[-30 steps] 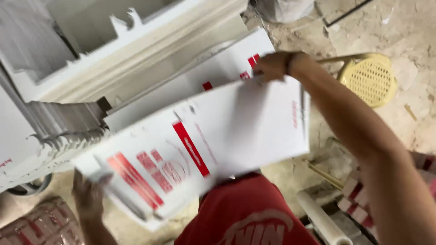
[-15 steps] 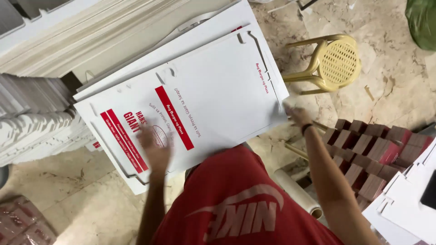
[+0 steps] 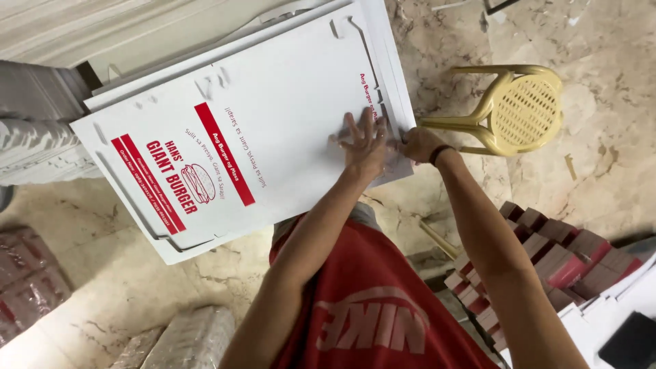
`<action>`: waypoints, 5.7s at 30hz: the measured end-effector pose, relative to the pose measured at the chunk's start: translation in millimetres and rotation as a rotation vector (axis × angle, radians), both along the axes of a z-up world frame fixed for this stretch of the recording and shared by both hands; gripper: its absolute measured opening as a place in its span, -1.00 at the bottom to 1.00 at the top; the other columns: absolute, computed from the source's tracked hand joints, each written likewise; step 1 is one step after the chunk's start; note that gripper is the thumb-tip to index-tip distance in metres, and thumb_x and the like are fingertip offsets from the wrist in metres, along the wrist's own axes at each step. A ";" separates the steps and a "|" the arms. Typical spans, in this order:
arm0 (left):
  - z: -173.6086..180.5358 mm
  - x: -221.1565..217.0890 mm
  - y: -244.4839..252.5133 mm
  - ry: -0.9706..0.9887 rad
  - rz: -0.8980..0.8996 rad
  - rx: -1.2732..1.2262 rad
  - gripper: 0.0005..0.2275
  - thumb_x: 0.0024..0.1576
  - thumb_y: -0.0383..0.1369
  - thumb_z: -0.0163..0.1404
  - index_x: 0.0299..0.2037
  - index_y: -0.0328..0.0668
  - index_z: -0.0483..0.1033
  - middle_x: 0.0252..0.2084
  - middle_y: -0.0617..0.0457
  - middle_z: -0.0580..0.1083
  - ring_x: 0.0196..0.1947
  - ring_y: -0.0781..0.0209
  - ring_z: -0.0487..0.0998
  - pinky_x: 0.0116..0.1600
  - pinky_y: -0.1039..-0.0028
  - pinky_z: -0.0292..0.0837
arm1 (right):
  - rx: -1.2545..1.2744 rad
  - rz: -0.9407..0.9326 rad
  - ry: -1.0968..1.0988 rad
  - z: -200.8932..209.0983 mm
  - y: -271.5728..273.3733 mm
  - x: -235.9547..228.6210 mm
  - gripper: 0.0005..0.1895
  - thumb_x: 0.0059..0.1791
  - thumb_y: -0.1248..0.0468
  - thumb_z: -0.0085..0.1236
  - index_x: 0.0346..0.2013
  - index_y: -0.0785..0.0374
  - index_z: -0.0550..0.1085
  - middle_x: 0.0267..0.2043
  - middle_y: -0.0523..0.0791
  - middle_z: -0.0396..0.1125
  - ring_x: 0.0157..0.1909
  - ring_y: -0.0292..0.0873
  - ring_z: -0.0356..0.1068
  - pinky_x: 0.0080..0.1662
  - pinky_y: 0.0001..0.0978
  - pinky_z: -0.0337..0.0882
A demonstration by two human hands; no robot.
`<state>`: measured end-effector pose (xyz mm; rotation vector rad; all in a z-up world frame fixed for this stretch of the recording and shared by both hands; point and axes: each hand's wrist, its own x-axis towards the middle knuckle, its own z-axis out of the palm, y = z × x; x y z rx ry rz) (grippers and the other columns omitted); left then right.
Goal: The person folds flat cardboard boxes labeled 'GIANT BURGER' into their final shape. They repeatedly pick up the flat sheets, fold the side flaps and bottom panels, and then stack the assembled boxes on a pile.
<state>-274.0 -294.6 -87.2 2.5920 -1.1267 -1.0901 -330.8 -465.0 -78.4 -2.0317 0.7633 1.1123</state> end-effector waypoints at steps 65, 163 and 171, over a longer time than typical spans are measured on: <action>-2.3 -20.6 -6.1 -0.239 0.072 0.146 -0.30 0.25 -0.11 0.10 0.54 0.49 -0.05 0.62 0.02 -0.32 0.52 -0.54 -0.37 0.07 -0.85 -0.26 | -0.152 -0.854 -0.409 25.1 113.6 -106.7 -0.15 0.00 -0.15 0.24 0.15 0.65 0.33 0.12 0.45 0.28 0.26 0.39 0.28 0.27 0.14 0.28; 64.5 53.7 489.4 0.683 1.505 -0.098 -0.50 0.22 -0.17 -0.08 0.39 -0.04 0.32 0.37 -0.16 0.30 0.25 -0.34 0.33 0.21 -0.08 0.40 | -0.697 -0.507 -0.593 7.2 61.7 22.2 -0.45 0.13 -0.10 0.01 0.10 0.34 0.48 0.07 0.19 0.40 0.01 0.18 0.45 -0.04 0.11 0.48; -7.9 2.8 533.7 0.483 1.588 -0.398 -0.60 0.15 -0.23 -0.05 0.19 -0.08 0.53 0.04 0.14 0.50 -0.05 0.22 0.44 -0.25 0.29 0.27 | -0.529 -0.158 -0.349 -56.9 5.3 56.6 -0.60 -0.04 -0.01 0.13 0.07 -0.12 0.62 0.00 -0.04 0.52 -0.03 0.16 0.48 -0.13 0.02 0.45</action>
